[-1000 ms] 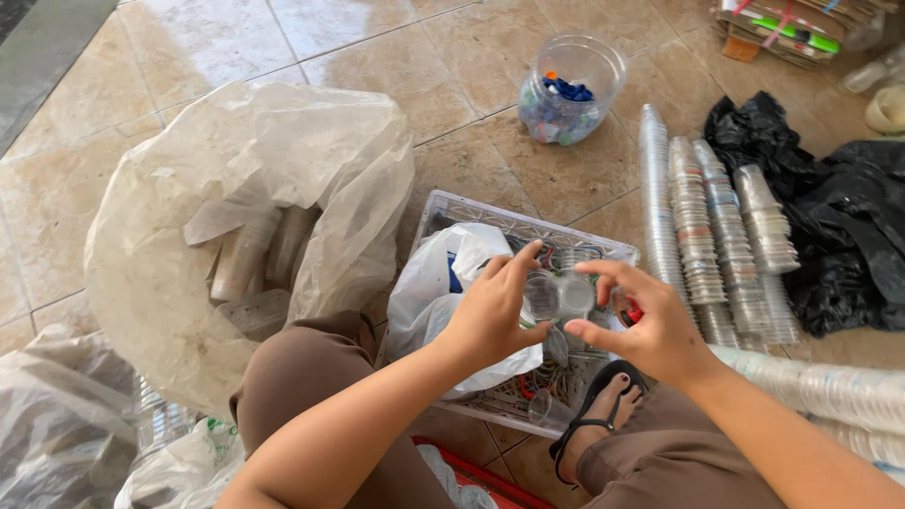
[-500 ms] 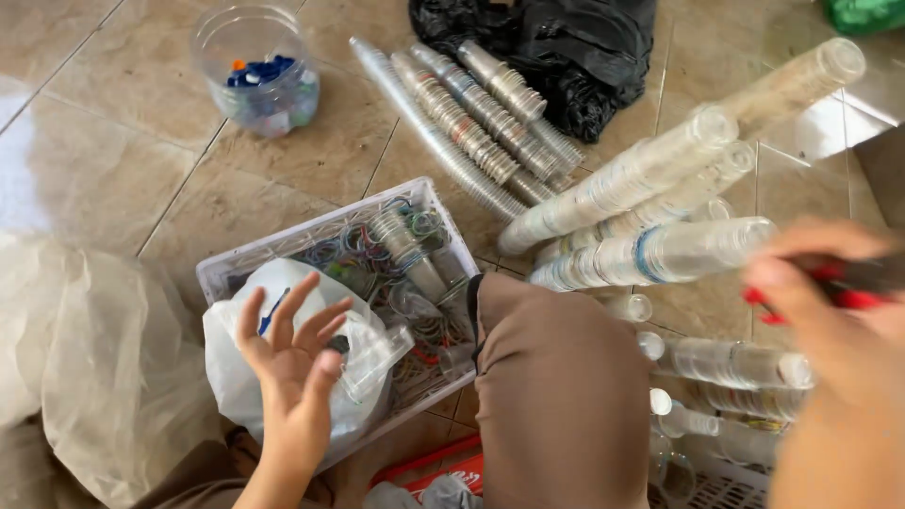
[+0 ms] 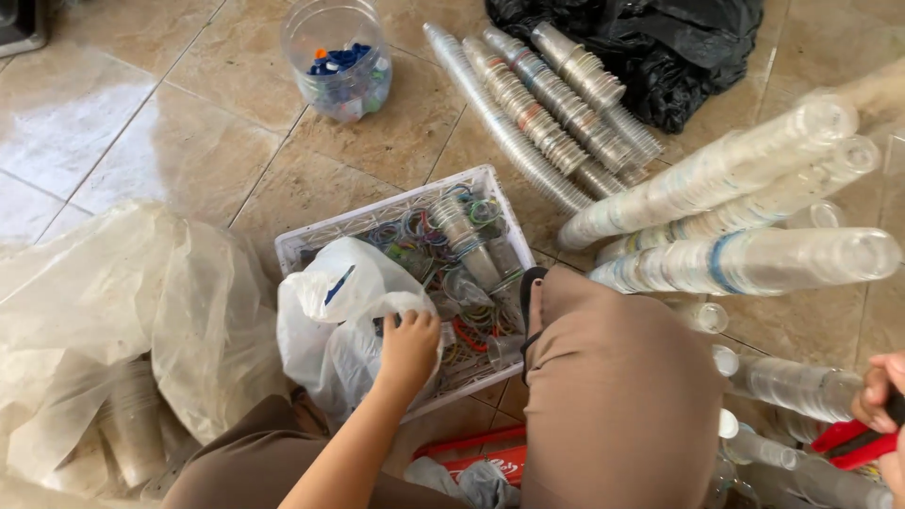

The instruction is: The person sits on the floor and uses red-handled pliers to cut the rims off plastic cups. They pick up cups from a white crate, cut the top edge, and place the modified cups into a stack on the floor.

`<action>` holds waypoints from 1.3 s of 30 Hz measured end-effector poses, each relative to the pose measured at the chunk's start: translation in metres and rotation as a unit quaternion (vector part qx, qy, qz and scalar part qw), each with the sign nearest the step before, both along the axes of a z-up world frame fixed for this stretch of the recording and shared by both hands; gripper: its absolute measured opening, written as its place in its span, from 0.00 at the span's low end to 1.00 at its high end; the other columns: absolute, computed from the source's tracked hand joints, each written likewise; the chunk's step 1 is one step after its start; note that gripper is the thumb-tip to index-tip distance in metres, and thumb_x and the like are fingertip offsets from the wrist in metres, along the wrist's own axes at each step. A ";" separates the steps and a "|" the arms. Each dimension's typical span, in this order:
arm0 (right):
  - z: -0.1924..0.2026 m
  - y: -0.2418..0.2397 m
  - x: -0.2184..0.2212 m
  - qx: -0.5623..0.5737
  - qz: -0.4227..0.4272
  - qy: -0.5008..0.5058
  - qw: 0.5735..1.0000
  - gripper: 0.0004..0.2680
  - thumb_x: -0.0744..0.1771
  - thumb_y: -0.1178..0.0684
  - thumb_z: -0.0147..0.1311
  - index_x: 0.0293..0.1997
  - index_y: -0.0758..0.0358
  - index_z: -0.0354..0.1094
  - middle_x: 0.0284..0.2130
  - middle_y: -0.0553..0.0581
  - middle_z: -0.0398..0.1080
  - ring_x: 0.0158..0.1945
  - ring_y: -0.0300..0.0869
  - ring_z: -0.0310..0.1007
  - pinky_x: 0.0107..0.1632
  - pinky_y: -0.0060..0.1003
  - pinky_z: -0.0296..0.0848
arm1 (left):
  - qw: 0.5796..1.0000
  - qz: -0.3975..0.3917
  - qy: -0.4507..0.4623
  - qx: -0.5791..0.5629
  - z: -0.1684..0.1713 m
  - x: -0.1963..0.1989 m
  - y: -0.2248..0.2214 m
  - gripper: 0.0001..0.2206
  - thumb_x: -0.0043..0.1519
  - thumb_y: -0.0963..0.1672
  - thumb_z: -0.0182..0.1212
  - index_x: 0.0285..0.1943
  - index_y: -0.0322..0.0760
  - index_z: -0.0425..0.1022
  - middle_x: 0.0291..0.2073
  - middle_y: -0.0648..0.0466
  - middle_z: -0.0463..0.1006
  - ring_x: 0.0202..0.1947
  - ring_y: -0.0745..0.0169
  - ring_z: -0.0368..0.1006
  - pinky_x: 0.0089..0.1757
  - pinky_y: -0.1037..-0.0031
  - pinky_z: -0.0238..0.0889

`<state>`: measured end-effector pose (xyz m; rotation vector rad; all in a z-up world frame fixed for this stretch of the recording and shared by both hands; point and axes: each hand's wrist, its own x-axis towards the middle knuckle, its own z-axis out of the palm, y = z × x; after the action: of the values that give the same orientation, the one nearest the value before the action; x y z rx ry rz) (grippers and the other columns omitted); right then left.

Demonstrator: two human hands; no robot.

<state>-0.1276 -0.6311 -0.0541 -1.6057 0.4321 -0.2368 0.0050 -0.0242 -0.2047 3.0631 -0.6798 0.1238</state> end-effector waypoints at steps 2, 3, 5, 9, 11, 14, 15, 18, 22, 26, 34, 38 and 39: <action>0.018 0.015 -0.003 -0.030 -0.015 -0.006 0.999 0.04 0.77 0.50 0.41 0.52 0.52 0.62 0.27 0.40 0.59 0.19 0.23 0.46 0.21 0.16 0.47 | 0.998 0.026 0.050 -0.012 0.027 0.006 0.003 0.18 0.54 0.43 0.65 0.54 0.38 0.75 0.49 0.50 0.79 0.52 0.48 0.73 0.56 0.44 0.57; 0.028 0.021 -0.006 -0.058 -0.024 -0.010 0.998 0.05 0.77 0.53 0.38 0.53 0.54 0.62 0.27 0.42 0.59 0.18 0.24 0.45 0.21 0.18 0.46 | 0.993 0.058 0.102 -0.021 0.040 0.011 0.002 0.20 0.54 0.43 0.68 0.56 0.41 0.75 0.51 0.53 0.81 0.56 0.51 0.73 0.61 0.42 0.53; 0.060 0.048 -0.011 -0.044 -0.043 -0.017 0.998 0.04 0.76 0.54 0.41 0.53 0.55 0.63 0.27 0.45 0.60 0.21 0.26 0.48 0.24 0.19 0.49 | 0.993 0.059 0.051 -0.092 0.090 0.012 -0.002 0.22 0.54 0.45 0.68 0.59 0.40 0.73 0.52 0.54 0.80 0.57 0.54 0.73 0.62 0.49 0.53; 0.101 0.096 -0.007 0.134 0.073 -0.073 0.986 0.07 0.69 0.63 0.48 0.46 0.67 0.74 0.28 0.57 0.67 0.31 0.35 0.64 0.28 0.26 0.63 | 0.948 0.017 -0.105 -0.300 0.226 0.002 -0.032 0.25 0.49 0.42 0.69 0.59 0.38 0.75 0.49 0.53 0.78 0.60 0.49 0.68 0.62 0.50 0.53; 0.111 0.131 0.005 0.158 0.136 -0.102 0.973 0.07 0.68 0.60 0.52 0.49 0.66 0.74 0.25 0.53 0.65 0.25 0.35 0.60 0.25 0.28 0.59 | 0.940 -0.046 -0.128 -0.313 0.278 -0.009 -0.059 0.27 0.49 0.44 0.71 0.60 0.38 0.74 0.49 0.53 0.78 0.56 0.52 0.71 0.61 0.51 0.56; 0.145 0.194 0.028 0.149 0.226 -0.149 0.951 0.15 0.66 0.52 0.64 0.55 0.68 0.71 0.24 0.53 0.70 0.21 0.34 0.62 0.22 0.27 0.59 | 0.912 -0.168 -0.172 -0.332 0.331 -0.020 -0.103 0.28 0.53 0.44 0.72 0.64 0.35 0.72 0.48 0.51 0.77 0.50 0.55 0.74 0.57 0.52 0.63; 0.161 0.217 0.036 0.117 0.247 -0.165 0.948 0.23 0.64 0.46 0.73 0.58 0.70 0.68 0.26 0.56 0.76 0.22 0.33 0.69 0.22 0.23 0.62 | 0.893 -0.228 -0.187 -0.339 0.344 -0.023 -0.119 0.26 0.58 0.43 0.72 0.65 0.32 0.71 0.47 0.50 0.77 0.48 0.54 0.75 0.55 0.52 0.67; 0.169 0.229 0.020 0.011 0.155 -0.131 0.979 0.31 0.54 0.44 0.76 0.57 0.71 0.68 0.38 0.63 0.81 0.37 0.44 0.83 0.41 0.35 0.82 | 0.862 -0.281 -0.224 -0.358 0.358 -0.032 -0.151 0.21 0.66 0.42 0.68 0.67 0.31 0.68 0.51 0.50 0.83 0.46 0.57 0.78 0.50 0.60 0.69; 0.176 0.215 0.001 -0.081 0.131 -0.200 0.968 0.21 0.57 0.51 0.68 0.52 0.67 0.69 0.30 0.51 0.76 0.27 0.33 0.73 0.32 0.24 0.71 | 0.852 -0.297 -0.186 -0.389 0.343 -0.037 -0.164 0.25 0.70 0.42 0.69 0.73 0.36 0.60 0.55 0.47 0.82 0.51 0.54 0.79 0.54 0.54 0.64; 0.158 0.145 -0.036 -0.233 -0.016 -0.087 0.969 0.18 0.61 0.61 0.58 0.58 0.65 0.67 0.31 0.55 0.69 0.27 0.37 0.67 0.33 0.31 0.73 | 0.870 -0.187 -0.159 -0.429 0.333 0.000 -0.116 0.47 0.55 0.53 0.82 0.74 0.51 0.44 0.69 0.49 0.71 0.70 0.46 0.69 0.69 0.37 0.28; 0.095 0.144 -0.019 -0.443 0.018 0.391 0.806 0.19 0.63 0.43 0.63 0.60 0.44 0.71 0.33 0.53 0.82 0.22 0.38 0.71 0.22 0.25 0.69 | 0.812 0.042 -0.132 -0.568 0.182 0.045 0.021 0.44 0.68 0.44 0.64 0.79 0.56 0.25 0.68 0.31 0.66 0.74 0.34 0.60 0.74 0.45 0.37; 0.065 0.162 -0.008 -0.438 0.083 0.495 0.746 0.25 0.63 0.31 0.58 0.67 0.44 0.65 0.35 0.51 0.78 0.31 0.39 0.74 0.37 0.31 0.72 | 0.712 0.228 -0.061 -0.661 0.162 0.042 0.049 0.34 0.68 0.34 0.54 0.76 0.40 0.32 0.60 0.41 0.69 0.62 0.51 0.67 0.59 0.58 0.58; 0.056 0.162 -0.007 -0.429 0.083 0.503 0.746 0.27 0.62 0.31 0.60 0.67 0.46 0.65 0.49 0.53 0.80 0.47 0.44 0.84 0.53 0.38 0.81 | 0.647 0.248 -0.035 -0.720 0.168 0.042 0.050 0.31 0.69 0.33 0.49 0.75 0.41 0.36 0.58 0.46 0.71 0.59 0.59 0.69 0.56 0.78 0.63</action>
<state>-0.1342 -0.4688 0.0020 -2.6112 1.1045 0.7460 0.0471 0.0257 -0.0369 1.5291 0.2907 0.4831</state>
